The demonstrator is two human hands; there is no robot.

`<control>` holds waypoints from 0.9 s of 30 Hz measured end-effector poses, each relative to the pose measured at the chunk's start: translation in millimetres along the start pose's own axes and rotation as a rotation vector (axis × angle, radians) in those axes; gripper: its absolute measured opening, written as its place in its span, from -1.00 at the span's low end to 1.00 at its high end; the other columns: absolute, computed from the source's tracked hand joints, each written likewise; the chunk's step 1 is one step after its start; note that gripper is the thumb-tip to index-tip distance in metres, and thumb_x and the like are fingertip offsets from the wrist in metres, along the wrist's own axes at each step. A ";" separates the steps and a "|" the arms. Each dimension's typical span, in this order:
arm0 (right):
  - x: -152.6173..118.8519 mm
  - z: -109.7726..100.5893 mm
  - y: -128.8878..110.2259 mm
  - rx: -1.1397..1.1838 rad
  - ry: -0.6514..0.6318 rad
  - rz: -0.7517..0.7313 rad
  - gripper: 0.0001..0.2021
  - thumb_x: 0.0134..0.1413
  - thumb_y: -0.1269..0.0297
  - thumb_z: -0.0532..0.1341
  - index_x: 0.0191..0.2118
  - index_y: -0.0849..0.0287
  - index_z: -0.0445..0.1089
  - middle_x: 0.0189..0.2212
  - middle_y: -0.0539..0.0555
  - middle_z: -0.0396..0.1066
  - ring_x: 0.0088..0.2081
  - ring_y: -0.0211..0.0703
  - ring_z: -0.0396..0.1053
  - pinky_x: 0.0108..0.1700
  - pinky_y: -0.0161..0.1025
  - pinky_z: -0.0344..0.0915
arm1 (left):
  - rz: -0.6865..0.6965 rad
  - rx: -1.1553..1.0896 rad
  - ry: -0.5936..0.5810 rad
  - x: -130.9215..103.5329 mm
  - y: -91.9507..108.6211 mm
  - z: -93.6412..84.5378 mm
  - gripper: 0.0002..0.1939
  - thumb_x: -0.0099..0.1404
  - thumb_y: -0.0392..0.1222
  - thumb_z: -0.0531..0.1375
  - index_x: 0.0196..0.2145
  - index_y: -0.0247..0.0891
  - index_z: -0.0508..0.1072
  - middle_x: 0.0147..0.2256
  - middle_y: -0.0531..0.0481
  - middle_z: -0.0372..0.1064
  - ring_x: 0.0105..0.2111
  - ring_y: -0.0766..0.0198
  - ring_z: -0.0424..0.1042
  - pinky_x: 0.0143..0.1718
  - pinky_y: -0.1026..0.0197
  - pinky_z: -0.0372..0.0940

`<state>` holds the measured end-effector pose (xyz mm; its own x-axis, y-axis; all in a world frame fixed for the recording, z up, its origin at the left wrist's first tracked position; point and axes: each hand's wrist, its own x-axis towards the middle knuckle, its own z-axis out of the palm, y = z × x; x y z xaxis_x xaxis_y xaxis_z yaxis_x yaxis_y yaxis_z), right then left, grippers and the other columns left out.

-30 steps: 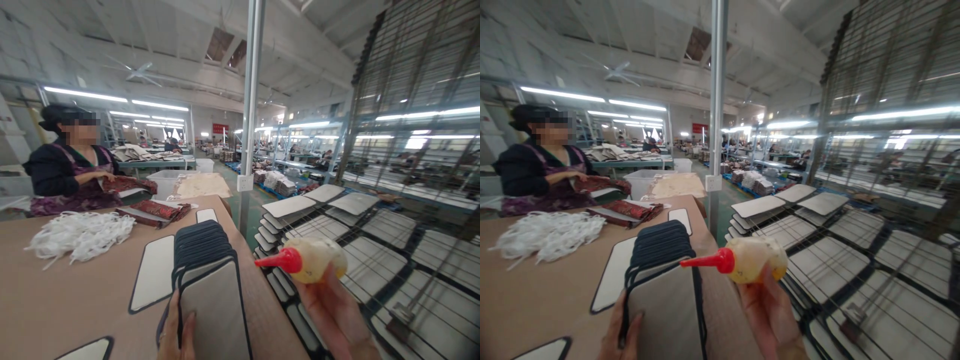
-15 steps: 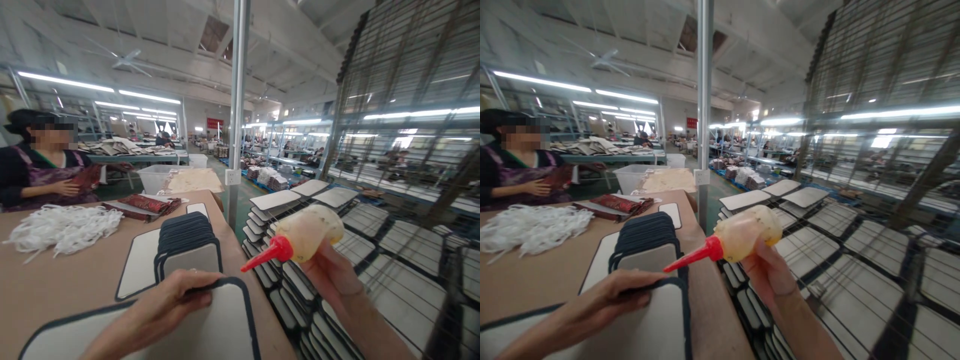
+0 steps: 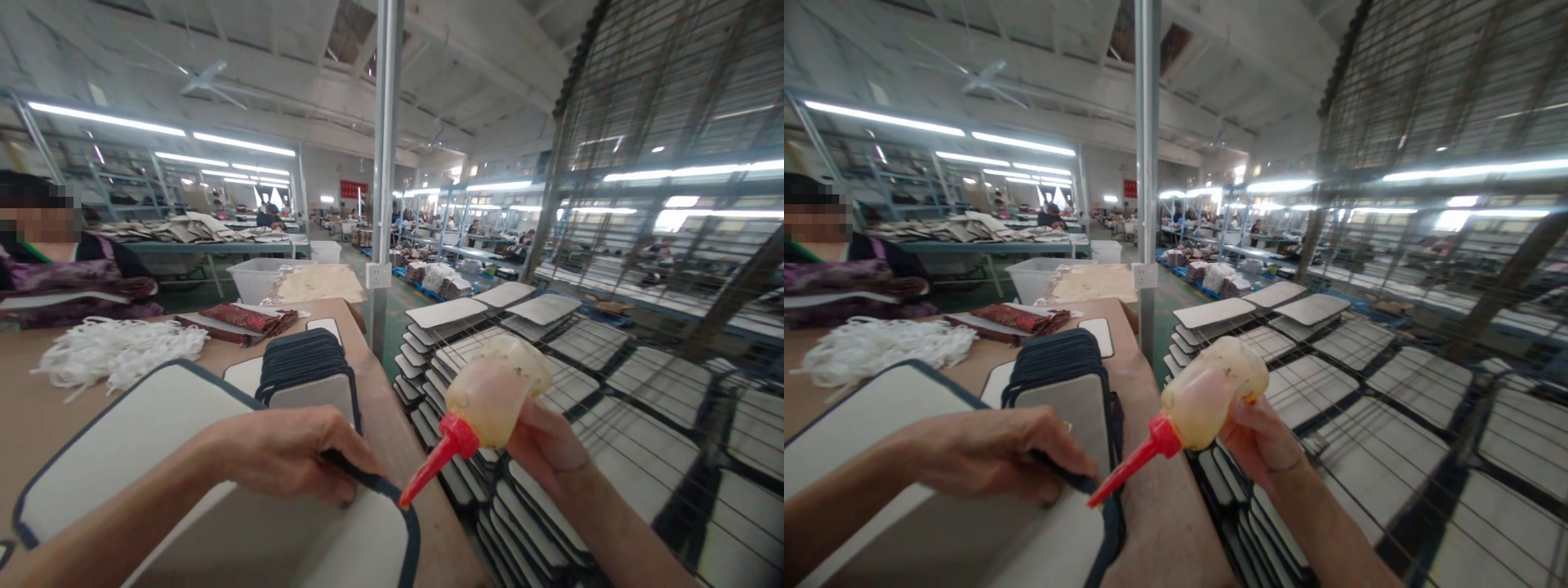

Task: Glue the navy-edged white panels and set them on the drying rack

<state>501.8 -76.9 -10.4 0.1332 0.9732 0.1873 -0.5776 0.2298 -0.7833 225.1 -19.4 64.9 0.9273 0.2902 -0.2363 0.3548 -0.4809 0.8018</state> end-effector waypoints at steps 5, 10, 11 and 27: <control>-5.4 5.7 -7.6 0.009 -0.030 0.016 -0.67 -0.36 0.23 0.55 -0.34 0.08 0.58 -0.35 -0.01 0.63 -0.34 -0.13 0.57 -0.23 -0.31 0.51 | -0.083 -0.002 -0.105 -0.2 10.7 1.5 -0.59 0.21 -0.37 0.17 0.02 -0.34 0.55 -0.08 -0.06 0.57 -0.10 0.09 0.50 -0.15 0.33 0.33; -6.7 4.1 -9.5 -0.013 -0.038 0.026 -0.65 -0.39 0.23 0.56 -0.34 0.11 0.58 -0.38 0.02 0.63 -0.36 -0.07 0.57 -0.08 -0.14 0.47 | -0.051 0.013 -0.113 -1.4 11.2 2.1 -0.60 0.22 -0.37 0.18 0.02 -0.38 0.55 -0.06 -0.06 0.56 -0.07 0.08 0.49 -0.10 0.34 0.32; -6.3 4.1 -9.6 -0.019 -0.040 0.024 -0.65 -0.40 0.23 0.56 -0.35 0.12 0.58 -0.40 0.02 0.62 -0.37 -0.07 0.57 -0.05 -0.13 0.46 | -0.055 0.017 -0.114 -1.7 11.3 2.0 -0.59 0.21 -0.38 0.18 0.02 -0.37 0.55 -0.06 -0.05 0.56 -0.06 0.08 0.49 -0.09 0.35 0.31; -13.1 -24.4 1.2 -0.086 0.044 -0.042 -0.53 -0.38 0.28 0.55 -0.18 0.04 0.57 -0.22 0.10 0.62 -0.15 0.10 0.55 0.04 0.01 0.39 | -0.054 -0.044 -0.062 -15.5 3.7 -4.2 -0.61 0.30 -0.16 0.17 0.02 -0.34 0.55 -0.11 -0.05 0.57 -0.09 0.03 0.48 -0.11 0.30 0.33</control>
<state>519.0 -89.3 -28.3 0.1919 0.9615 0.1968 -0.4996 0.2683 -0.8237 211.6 -22.2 73.8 0.9131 0.2619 -0.3124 0.4001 -0.4290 0.8099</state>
